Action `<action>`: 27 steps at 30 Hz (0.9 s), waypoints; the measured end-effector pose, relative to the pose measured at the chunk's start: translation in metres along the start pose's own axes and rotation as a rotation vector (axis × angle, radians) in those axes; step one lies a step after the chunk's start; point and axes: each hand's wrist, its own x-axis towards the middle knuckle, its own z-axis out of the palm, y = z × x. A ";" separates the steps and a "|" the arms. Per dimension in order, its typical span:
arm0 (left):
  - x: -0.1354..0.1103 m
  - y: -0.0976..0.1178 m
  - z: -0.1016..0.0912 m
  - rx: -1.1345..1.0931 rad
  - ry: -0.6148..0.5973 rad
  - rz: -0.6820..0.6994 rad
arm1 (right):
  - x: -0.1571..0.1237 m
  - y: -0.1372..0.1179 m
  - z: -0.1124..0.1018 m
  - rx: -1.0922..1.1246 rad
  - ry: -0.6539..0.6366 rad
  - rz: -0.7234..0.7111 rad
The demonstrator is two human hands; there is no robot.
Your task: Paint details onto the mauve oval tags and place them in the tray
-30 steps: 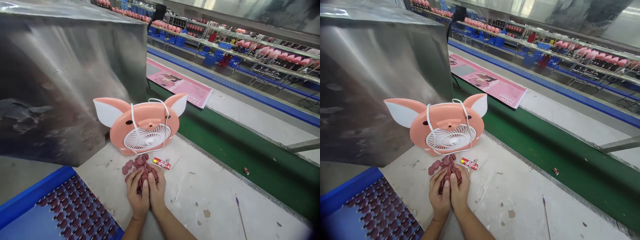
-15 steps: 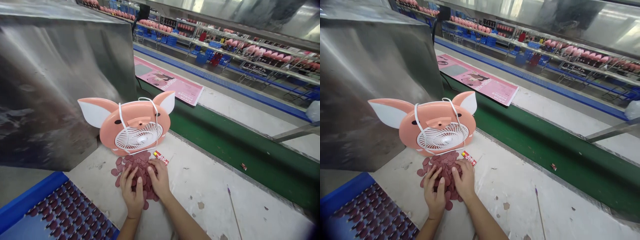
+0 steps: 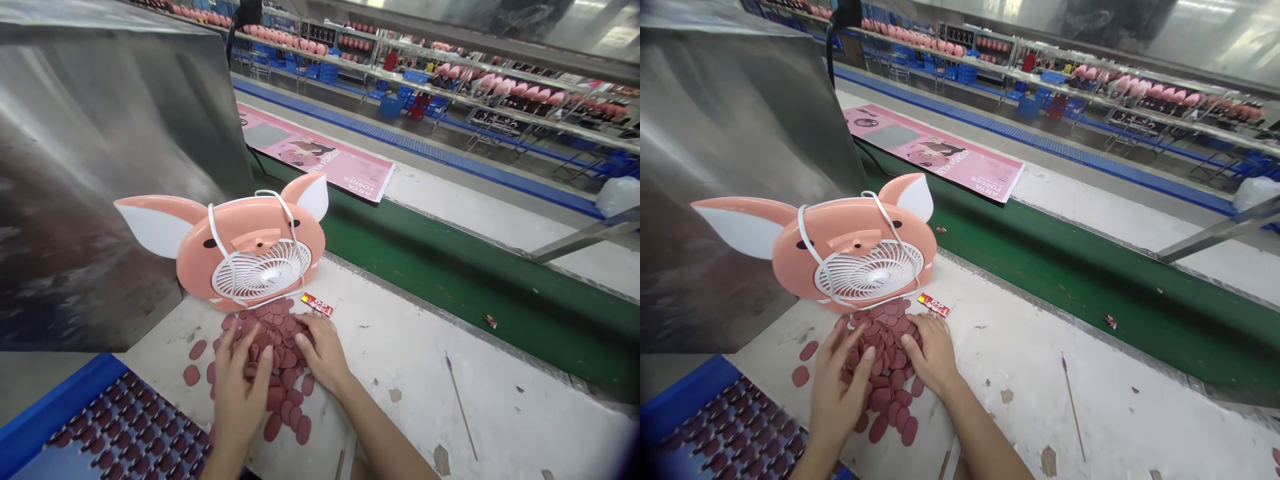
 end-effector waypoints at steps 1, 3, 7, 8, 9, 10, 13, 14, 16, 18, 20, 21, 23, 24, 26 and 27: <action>0.002 -0.008 -0.010 0.048 0.048 0.017 | -0.002 0.000 -0.002 -0.008 -0.009 -0.001; 0.005 -0.032 -0.030 0.186 0.156 0.037 | -0.008 -0.001 -0.005 -0.022 -0.027 -0.001; -0.002 -0.079 -0.052 0.272 0.159 -0.023 | -0.023 -0.008 -0.011 -0.055 -0.015 0.011; -0.008 -0.085 -0.052 0.284 0.153 -0.035 | -0.028 -0.011 -0.012 -0.060 0.001 0.020; -0.016 -0.088 -0.049 0.298 0.139 -0.048 | -0.034 -0.013 -0.013 -0.062 0.020 0.031; -0.024 -0.087 -0.044 0.317 0.111 -0.062 | -0.041 -0.016 -0.014 -0.061 0.040 0.045; -0.046 -0.074 -0.023 0.382 -0.008 -0.091 | -0.065 -0.024 -0.014 -0.057 0.096 0.095; -0.049 -0.068 -0.015 0.399 -0.025 -0.098 | -0.074 -0.027 -0.015 -0.058 0.107 0.111; -0.049 -0.060 -0.006 0.420 -0.037 -0.109 | -0.092 -0.033 -0.017 -0.068 0.114 0.134; -0.043 -0.060 -0.005 0.417 -0.051 -0.111 | -0.109 -0.039 -0.020 -0.084 0.109 0.141; -0.037 -0.068 -0.015 0.399 -0.046 -0.105 | -0.123 -0.045 -0.025 -0.103 0.099 0.132; -0.036 -0.075 -0.023 0.394 -0.028 -0.100 | -0.130 -0.049 -0.027 -0.111 0.092 0.120; -0.040 -0.092 -0.044 0.406 0.039 -0.093 | -0.142 -0.055 -0.031 -0.123 0.079 0.085; -0.046 -0.103 -0.055 0.425 0.076 -0.095 | -0.148 -0.058 -0.032 -0.128 0.074 0.064; -0.063 -0.125 -0.075 0.484 0.107 -0.095 | -0.160 -0.063 -0.035 -0.134 0.062 0.020; -0.074 -0.136 -0.083 0.516 0.082 -0.087 | -0.166 -0.066 -0.036 -0.136 0.053 -0.002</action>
